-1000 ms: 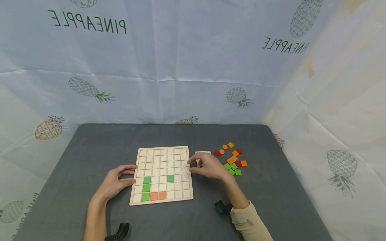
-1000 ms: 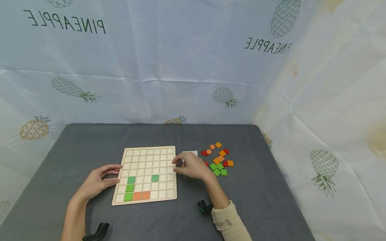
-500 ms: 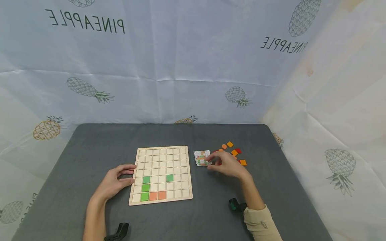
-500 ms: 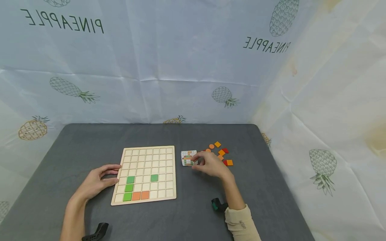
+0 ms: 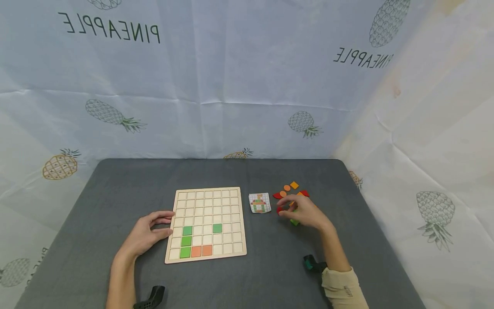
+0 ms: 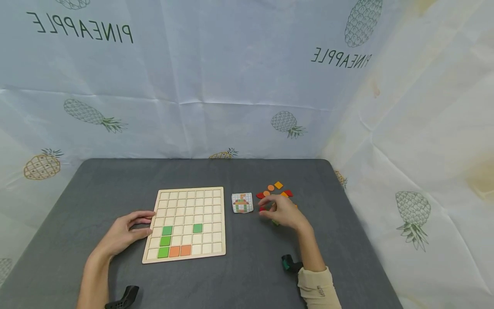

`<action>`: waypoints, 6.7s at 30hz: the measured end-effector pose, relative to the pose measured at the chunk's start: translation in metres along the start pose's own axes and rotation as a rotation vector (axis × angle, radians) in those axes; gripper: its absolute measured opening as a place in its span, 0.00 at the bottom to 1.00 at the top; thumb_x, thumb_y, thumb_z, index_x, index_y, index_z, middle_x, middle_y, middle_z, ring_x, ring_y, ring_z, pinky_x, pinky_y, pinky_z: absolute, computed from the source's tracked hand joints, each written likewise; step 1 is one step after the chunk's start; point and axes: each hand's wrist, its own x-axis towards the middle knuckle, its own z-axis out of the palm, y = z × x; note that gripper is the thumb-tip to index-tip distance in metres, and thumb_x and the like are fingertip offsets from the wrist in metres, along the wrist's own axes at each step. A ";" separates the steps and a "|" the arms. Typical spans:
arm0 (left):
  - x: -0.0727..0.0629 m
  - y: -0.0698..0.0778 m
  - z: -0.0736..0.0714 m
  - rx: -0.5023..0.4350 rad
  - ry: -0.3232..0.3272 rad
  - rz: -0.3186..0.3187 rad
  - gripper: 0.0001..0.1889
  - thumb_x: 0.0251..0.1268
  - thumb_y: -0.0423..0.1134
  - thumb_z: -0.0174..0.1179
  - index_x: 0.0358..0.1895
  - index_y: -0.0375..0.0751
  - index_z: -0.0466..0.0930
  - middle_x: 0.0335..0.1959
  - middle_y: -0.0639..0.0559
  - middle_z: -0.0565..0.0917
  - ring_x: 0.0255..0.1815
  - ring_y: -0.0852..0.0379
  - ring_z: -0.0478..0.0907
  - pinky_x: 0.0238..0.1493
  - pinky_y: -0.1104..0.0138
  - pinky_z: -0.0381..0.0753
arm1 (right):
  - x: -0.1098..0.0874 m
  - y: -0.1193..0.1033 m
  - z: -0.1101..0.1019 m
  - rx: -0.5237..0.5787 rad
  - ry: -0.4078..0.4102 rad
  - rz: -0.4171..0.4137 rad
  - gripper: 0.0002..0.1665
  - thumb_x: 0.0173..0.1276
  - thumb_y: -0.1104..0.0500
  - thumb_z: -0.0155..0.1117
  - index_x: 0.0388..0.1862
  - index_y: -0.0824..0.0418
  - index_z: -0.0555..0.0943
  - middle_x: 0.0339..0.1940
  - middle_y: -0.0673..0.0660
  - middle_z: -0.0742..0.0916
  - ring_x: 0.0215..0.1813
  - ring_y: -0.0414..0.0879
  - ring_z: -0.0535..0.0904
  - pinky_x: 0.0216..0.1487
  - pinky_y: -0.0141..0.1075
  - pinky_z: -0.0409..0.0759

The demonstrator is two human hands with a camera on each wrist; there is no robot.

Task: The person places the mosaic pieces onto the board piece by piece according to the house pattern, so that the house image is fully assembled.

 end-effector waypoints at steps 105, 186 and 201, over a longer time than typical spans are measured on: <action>0.002 0.001 0.002 0.013 0.017 0.000 0.32 0.66 0.28 0.73 0.73 0.30 0.77 0.68 0.32 0.81 0.56 0.62 0.84 0.50 0.76 0.88 | 0.005 0.047 -0.006 -0.077 0.016 -0.019 0.15 0.66 0.55 0.83 0.50 0.55 0.92 0.32 0.50 0.88 0.22 0.36 0.73 0.26 0.31 0.75; -0.001 0.000 0.001 0.010 0.011 0.002 0.30 0.69 0.29 0.72 0.73 0.30 0.77 0.64 0.33 0.83 0.52 0.68 0.85 0.51 0.75 0.88 | 0.058 -0.104 0.143 -0.311 -0.208 -0.323 0.13 0.67 0.49 0.83 0.49 0.44 0.91 0.45 0.40 0.89 0.39 0.27 0.77 0.42 0.22 0.74; -0.001 0.000 0.002 0.011 0.011 0.004 0.30 0.68 0.29 0.72 0.73 0.30 0.77 0.66 0.32 0.83 0.53 0.70 0.83 0.51 0.75 0.88 | 0.055 -0.101 0.139 -0.286 -0.191 -0.280 0.10 0.68 0.52 0.81 0.48 0.44 0.92 0.44 0.41 0.89 0.34 0.29 0.76 0.37 0.24 0.72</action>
